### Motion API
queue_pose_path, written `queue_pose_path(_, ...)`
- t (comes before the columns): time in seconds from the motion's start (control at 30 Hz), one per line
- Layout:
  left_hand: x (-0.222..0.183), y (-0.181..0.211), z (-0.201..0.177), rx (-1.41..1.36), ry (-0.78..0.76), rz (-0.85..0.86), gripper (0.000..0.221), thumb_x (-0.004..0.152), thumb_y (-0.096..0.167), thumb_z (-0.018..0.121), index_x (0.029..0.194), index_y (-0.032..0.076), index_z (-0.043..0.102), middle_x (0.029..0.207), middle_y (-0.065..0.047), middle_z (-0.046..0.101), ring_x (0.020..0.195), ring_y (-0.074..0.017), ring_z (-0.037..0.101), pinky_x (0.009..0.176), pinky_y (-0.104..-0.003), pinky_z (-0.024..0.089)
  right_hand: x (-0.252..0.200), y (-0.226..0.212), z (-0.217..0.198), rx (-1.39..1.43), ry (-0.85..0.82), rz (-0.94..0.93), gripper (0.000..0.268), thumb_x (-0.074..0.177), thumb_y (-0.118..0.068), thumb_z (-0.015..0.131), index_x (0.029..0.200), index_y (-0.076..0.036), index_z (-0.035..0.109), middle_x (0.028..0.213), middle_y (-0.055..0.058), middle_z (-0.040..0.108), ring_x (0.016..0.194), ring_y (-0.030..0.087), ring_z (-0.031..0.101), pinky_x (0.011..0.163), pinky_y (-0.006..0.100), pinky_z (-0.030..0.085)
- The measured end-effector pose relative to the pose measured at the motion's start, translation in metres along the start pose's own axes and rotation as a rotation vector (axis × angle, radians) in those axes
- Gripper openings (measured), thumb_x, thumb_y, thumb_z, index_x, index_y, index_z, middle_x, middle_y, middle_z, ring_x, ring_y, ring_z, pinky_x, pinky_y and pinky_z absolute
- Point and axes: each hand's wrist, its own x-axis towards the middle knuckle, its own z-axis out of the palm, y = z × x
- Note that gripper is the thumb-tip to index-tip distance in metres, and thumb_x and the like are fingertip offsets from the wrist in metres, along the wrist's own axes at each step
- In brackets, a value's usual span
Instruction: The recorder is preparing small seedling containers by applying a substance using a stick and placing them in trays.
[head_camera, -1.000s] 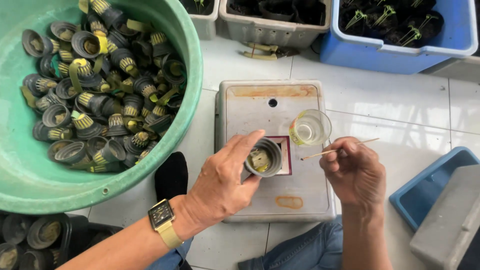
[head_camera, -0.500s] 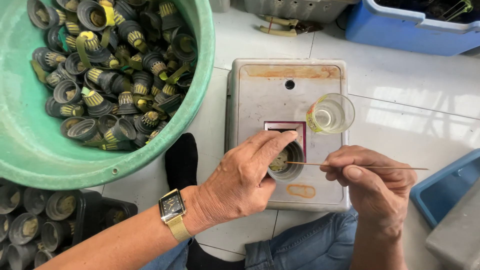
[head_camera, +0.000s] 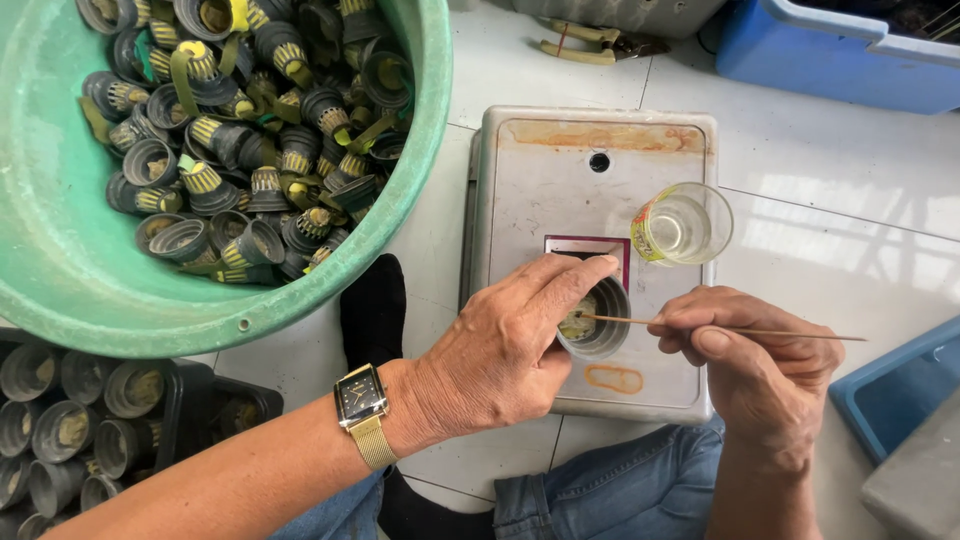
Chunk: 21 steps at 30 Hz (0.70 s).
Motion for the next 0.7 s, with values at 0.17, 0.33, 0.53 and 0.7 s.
queue_pose_path(0.17, -0.001, 0.0, 0.001, 0.01, 0.007, 0.006, 0.075, 0.074, -0.006, 0.061, 0.147, -0.003, 0.045, 0.13, -0.022, 0.06, 0.115, -0.037, 0.066, 0.1, -0.04, 0.056, 0.0, -0.001, 0.002, -0.012, 0.02, 0.01, 0.017, 0.1, 0.0, 0.066, 0.104, 0.015, 0.072, 0.094, 0.028, 0.073, 0.076, 0.024, 0.07, 0.067, 0.027, 0.055)
queue_pose_path(0.33, -0.001, -0.001, 0.003, 0.015, 0.01, 0.017, 0.075, 0.073, -0.005, 0.061, 0.147, -0.003, 0.045, 0.129, -0.022, 0.061, 0.115, -0.0377, 0.065, 0.1, -0.041, 0.055, -0.001, -0.003, 0.002, -0.022, 0.033, 0.018, 0.016, 0.099, 0.0, 0.066, 0.103, 0.015, 0.072, 0.094, 0.028, 0.073, 0.078, 0.025, 0.07, 0.068, 0.027, 0.054)
queue_pose_path(0.53, -0.001, -0.002, 0.005, 0.024, 0.02, 0.039, 0.074, 0.074, -0.005, 0.062, 0.146, -0.003, 0.045, 0.13, -0.023, 0.06, 0.118, -0.0391, 0.064, 0.104, -0.042, 0.054, -0.001, -0.009, 0.009, -0.089, 0.028, 0.009, 0.014, 0.099, 0.002, 0.066, 0.102, 0.014, 0.072, 0.092, 0.027, 0.073, 0.079, 0.026, 0.07, 0.071, 0.029, 0.054)
queue_pose_path(0.7, -0.001, -0.001, 0.005, 0.036, -0.016, 0.01, 0.072, 0.072, -0.005, 0.061, 0.143, -0.003, 0.047, 0.123, -0.023, 0.061, 0.111, -0.0395, 0.065, 0.098, -0.043, 0.055, 0.0, -0.019, 0.016, -0.181, -0.025, -0.019, 0.013, 0.097, 0.005, 0.063, 0.104, 0.013, 0.071, 0.094, 0.025, 0.073, 0.082, 0.025, 0.07, 0.075, 0.031, 0.058)
